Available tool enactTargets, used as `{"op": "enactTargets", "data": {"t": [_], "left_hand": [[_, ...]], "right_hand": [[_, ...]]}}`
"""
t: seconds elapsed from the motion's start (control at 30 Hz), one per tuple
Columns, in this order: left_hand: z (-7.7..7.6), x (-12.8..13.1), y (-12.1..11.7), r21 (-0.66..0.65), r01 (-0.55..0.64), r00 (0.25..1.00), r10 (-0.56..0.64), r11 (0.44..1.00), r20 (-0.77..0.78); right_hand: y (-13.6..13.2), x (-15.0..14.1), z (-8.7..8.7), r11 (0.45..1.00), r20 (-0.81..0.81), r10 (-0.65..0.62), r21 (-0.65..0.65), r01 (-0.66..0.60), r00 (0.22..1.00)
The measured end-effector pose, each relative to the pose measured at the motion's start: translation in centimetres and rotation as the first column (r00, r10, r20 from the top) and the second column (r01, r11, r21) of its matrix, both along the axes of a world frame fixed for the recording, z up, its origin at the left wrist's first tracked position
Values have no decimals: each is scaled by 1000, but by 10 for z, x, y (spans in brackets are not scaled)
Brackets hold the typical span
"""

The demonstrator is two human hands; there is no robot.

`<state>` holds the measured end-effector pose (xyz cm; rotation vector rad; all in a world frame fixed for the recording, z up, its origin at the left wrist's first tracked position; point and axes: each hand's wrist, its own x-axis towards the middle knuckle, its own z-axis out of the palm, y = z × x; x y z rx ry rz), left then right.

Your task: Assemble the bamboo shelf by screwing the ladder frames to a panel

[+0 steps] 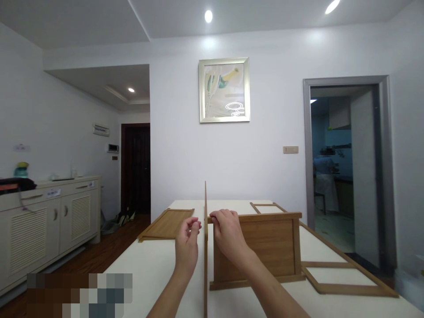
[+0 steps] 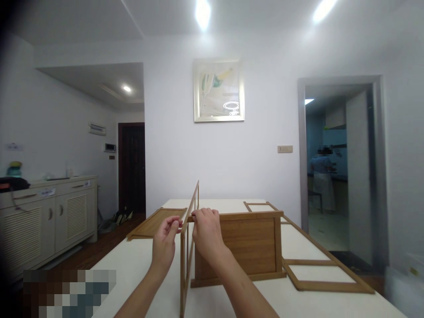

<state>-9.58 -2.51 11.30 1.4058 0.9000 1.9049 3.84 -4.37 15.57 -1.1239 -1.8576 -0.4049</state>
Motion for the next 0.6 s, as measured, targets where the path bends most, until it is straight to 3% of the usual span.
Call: {"op": "enactTargets", "data": {"t": [0.13, 0.43, 0.6], "left_hand": [[12, 4, 1, 28, 34, 996, -31, 999, -81], [3, 6, 0, -58, 67, 997, -69, 996, -36], [3, -1, -6, -49, 8, 998, -10, 999, -55]], "right_hand": [[-6, 0, 1, 1000, 77, -24, -18, 25, 997], [-16, 2, 8, 996, 116, -22, -80, 32, 993], [-23, -2, 11, 997, 160, -14, -75, 26, 987]]}}
